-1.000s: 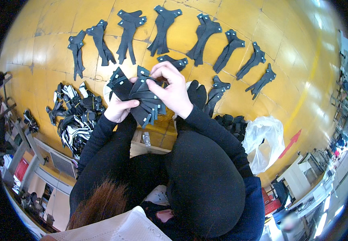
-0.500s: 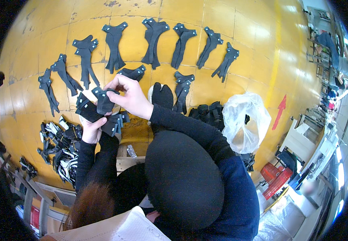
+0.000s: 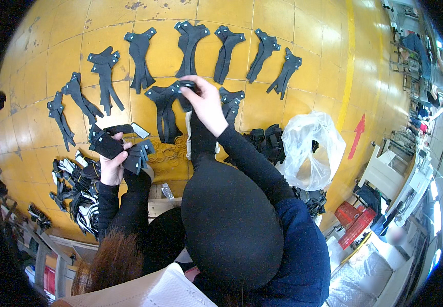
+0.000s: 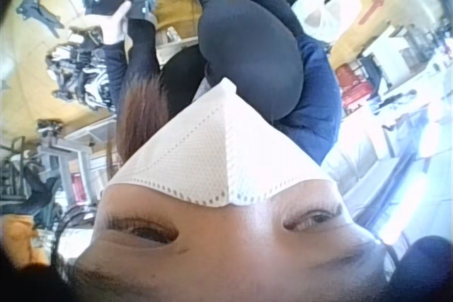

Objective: The person sits on the floor and sorts black plastic parts by picking them up, aligning them, and placing them in neat rows. The person handles the parts by hand, repeatedly picking up individual pieces and arranging them on the floor.

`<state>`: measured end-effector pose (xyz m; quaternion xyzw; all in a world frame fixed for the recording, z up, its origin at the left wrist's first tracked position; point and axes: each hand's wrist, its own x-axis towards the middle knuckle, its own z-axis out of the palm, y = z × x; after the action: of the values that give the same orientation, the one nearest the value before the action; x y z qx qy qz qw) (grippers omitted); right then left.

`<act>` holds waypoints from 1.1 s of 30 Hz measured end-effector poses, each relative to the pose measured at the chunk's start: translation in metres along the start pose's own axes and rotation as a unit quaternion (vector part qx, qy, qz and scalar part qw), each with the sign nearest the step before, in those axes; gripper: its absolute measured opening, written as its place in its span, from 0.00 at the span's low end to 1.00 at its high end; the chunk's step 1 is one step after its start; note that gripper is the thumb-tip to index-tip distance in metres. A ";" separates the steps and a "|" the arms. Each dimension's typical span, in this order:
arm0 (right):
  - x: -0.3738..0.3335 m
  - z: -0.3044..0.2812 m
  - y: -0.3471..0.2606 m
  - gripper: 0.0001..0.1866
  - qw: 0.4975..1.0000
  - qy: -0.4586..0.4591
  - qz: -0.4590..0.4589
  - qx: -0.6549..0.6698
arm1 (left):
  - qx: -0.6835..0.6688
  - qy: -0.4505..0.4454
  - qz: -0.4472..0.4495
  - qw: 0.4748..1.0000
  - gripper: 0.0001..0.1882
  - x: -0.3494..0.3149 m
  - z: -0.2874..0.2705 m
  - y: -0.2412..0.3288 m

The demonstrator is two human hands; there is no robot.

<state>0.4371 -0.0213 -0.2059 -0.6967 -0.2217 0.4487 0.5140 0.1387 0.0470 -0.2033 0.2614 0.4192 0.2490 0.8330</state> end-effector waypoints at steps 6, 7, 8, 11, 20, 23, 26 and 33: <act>-0.038 -0.028 0.063 0.14 0.874 -0.021 -0.162 -0.459 | -0.019 0.054 0.011 0.998 0.30 -0.010 -0.028 -0.012; -0.049 -0.024 0.072 0.16 0.852 -0.019 -0.162 -0.498 | -0.012 0.063 -0.004 0.998 0.30 -0.011 -0.029 -0.012; -0.055 -0.019 0.078 0.17 0.827 -0.018 -0.167 -0.536 | -0.018 0.071 -0.004 0.997 0.31 -0.013 -0.032 -0.017; -0.046 -0.021 0.082 0.17 0.847 -0.050 -0.138 -0.511 | -0.033 0.077 -0.012 0.996 0.31 -0.019 -0.031 -0.022; -0.036 -0.002 0.074 0.11 0.886 -0.059 -0.131 -0.441 | 0.035 0.049 -0.054 0.997 0.28 -0.013 -0.044 -0.050; -0.034 0.012 0.068 0.11 0.913 -0.072 -0.163 -0.366 | 0.037 0.053 -0.045 0.997 0.29 -0.012 -0.043 -0.049; -0.039 0.023 0.088 0.10 0.941 -0.062 -0.176 -0.281 | 0.057 0.052 -0.039 0.996 0.29 -0.007 -0.038 -0.047; -0.034 0.027 0.084 0.08 0.902 -0.102 -0.198 -0.369 | 0.004 0.067 -0.028 0.997 0.27 -0.007 -0.042 -0.052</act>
<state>0.3845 -0.0646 -0.2708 -0.7285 -0.5565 0.2920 0.2728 0.1104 0.0132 -0.2542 0.2354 0.4825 0.2413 0.8084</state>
